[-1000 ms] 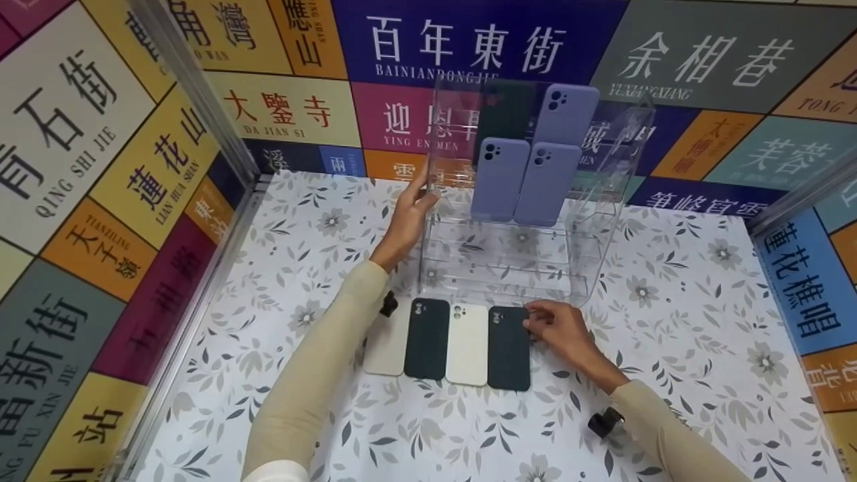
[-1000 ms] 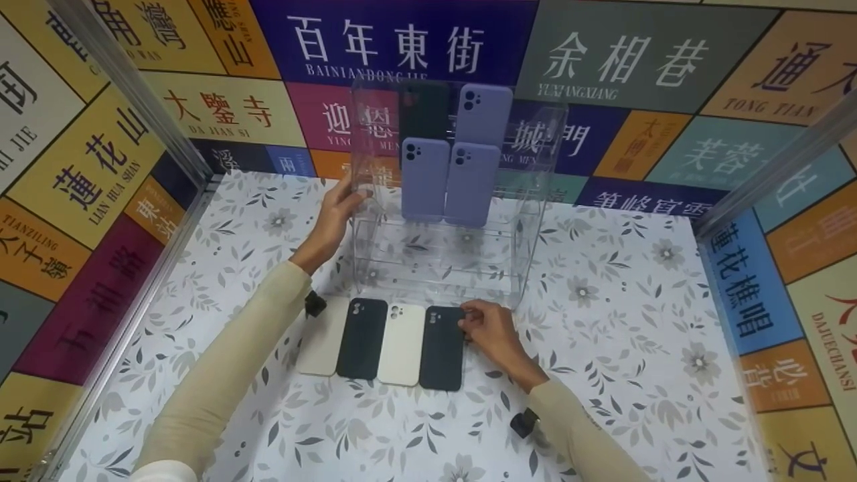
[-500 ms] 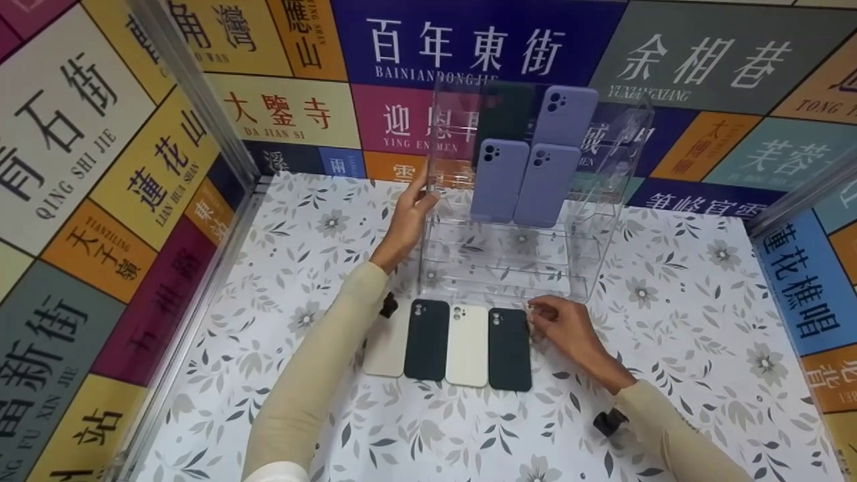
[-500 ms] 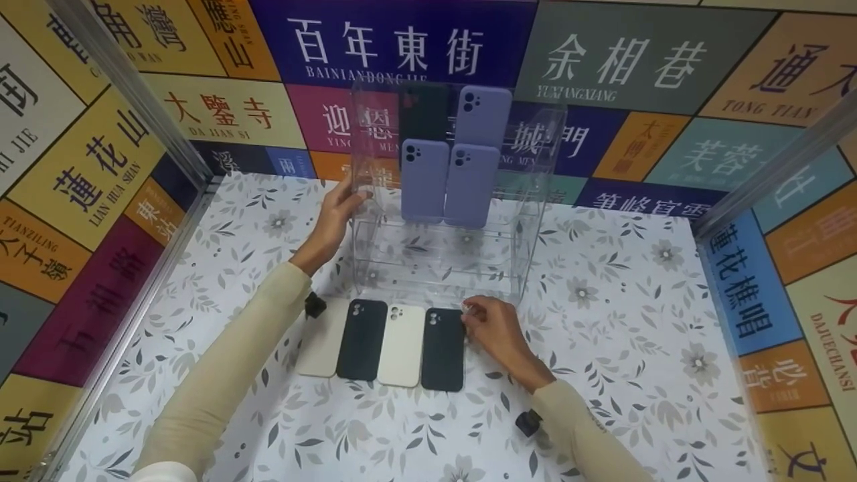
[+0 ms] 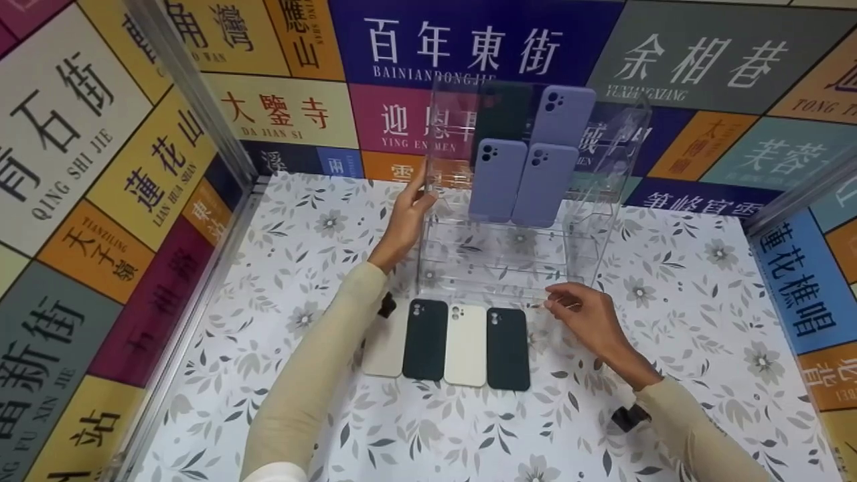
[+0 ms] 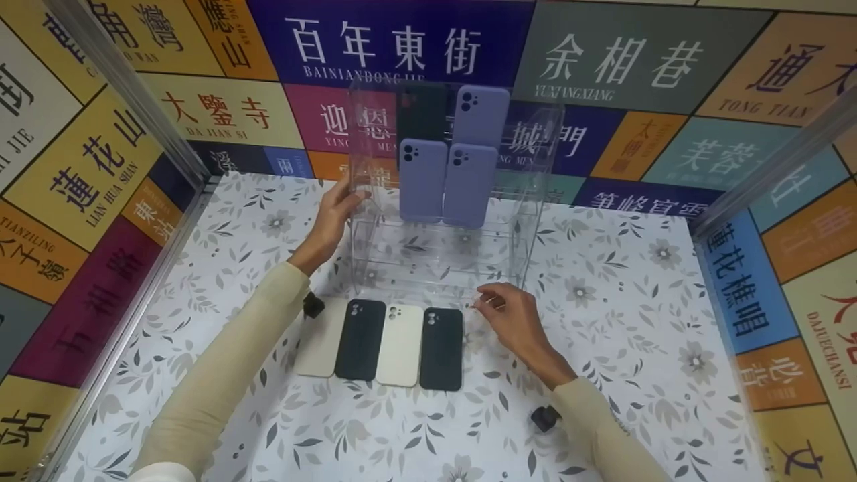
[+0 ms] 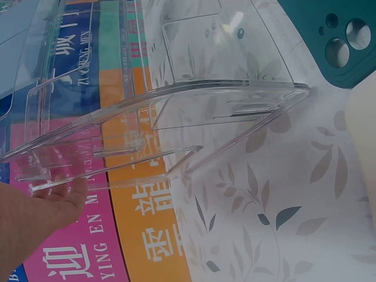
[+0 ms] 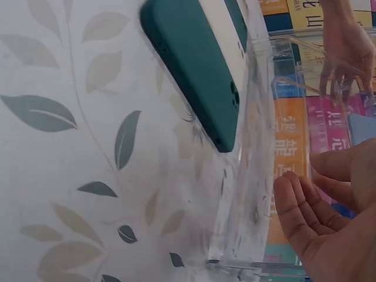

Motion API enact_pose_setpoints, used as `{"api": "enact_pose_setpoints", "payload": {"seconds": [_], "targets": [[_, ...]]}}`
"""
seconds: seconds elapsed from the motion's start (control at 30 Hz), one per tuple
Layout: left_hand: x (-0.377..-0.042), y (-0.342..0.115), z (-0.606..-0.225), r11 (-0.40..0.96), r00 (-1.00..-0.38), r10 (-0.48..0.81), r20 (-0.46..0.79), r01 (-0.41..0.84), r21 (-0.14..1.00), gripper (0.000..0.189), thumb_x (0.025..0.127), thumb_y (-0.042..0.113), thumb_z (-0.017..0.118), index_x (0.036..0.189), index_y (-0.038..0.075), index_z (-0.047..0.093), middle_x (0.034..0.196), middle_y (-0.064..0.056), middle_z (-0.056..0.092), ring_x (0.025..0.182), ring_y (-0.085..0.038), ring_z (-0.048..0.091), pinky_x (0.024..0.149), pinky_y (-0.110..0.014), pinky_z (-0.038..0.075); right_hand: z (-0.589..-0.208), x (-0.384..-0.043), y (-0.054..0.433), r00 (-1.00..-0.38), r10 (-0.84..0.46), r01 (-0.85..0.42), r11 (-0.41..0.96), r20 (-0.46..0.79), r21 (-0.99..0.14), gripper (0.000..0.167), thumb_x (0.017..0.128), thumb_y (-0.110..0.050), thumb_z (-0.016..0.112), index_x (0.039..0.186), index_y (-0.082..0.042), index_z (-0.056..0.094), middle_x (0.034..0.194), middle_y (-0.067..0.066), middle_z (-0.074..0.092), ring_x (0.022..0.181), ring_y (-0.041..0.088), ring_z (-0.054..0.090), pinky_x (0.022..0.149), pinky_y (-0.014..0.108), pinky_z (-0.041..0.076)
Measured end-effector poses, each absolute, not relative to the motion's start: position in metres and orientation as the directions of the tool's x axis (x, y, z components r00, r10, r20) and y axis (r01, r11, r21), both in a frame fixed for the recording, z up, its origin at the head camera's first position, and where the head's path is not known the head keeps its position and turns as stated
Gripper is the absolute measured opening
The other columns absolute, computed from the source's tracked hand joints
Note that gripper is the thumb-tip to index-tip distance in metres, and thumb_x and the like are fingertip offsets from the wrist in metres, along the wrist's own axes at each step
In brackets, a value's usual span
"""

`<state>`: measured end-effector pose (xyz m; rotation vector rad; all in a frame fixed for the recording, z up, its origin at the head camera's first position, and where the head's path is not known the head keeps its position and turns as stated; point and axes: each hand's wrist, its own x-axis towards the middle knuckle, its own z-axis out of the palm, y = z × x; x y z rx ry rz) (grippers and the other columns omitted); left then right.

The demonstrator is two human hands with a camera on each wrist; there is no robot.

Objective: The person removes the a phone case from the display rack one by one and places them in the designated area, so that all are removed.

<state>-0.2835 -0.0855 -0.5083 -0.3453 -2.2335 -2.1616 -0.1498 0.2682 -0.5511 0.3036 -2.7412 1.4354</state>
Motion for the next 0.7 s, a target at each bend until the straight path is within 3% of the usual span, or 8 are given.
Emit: {"api": "enact_pose_setpoints", "payload": {"seconds": [0.17, 0.43, 0.7], "targets": [[-0.283, -0.085, -0.508, 0.013, -0.972, 0.15, 0.181, 0.185, 0.983, 0.07, 0.115, 0.014, 0.048, 0.178, 0.017, 0.018, 0.184, -0.008, 0.02, 0.157, -0.034, 0.04, 0.126, -0.044, 0.039, -0.537, -0.15, 0.274, -0.981, -0.139, -0.19, 0.533, 0.136, -0.824, 0.024, 0.101, -0.003, 0.079, 0.125, 0.001, 0.08, 0.104, 0.014, 0.079, 0.09, 0.005, 0.072, 0.079, 0.014, 0.057], [-0.283, -0.084, -0.508, 0.0, -0.969, 0.157, 0.19, 0.192, 0.981, 0.068, 0.116, 0.019, 0.048, 0.178, 0.015, 0.018, 0.183, -0.009, 0.023, 0.15, -0.032, 0.047, 0.125, -0.045, 0.04, -0.514, -0.161, 0.285, -0.968, -0.11, -0.25, 0.539, 0.228, -0.804, 0.024, 0.1, -0.003, 0.08, 0.124, 0.0, 0.081, 0.11, 0.017, 0.08, 0.095, -0.003, 0.069, 0.084, 0.009, 0.055], [-0.284, -0.085, -0.508, 0.003, -0.973, 0.15, 0.177, 0.18, 0.984, 0.068, 0.116, 0.016, 0.048, 0.178, 0.019, 0.019, 0.184, -0.006, 0.018, 0.155, -0.03, 0.043, 0.127, -0.044, 0.038, -0.492, -0.177, 0.293, -0.948, -0.108, -0.307, 0.559, 0.299, -0.771, 0.026, 0.101, -0.004, 0.08, 0.127, -0.002, 0.08, 0.117, 0.018, 0.079, 0.097, -0.003, 0.067, 0.087, 0.009, 0.051]]}}
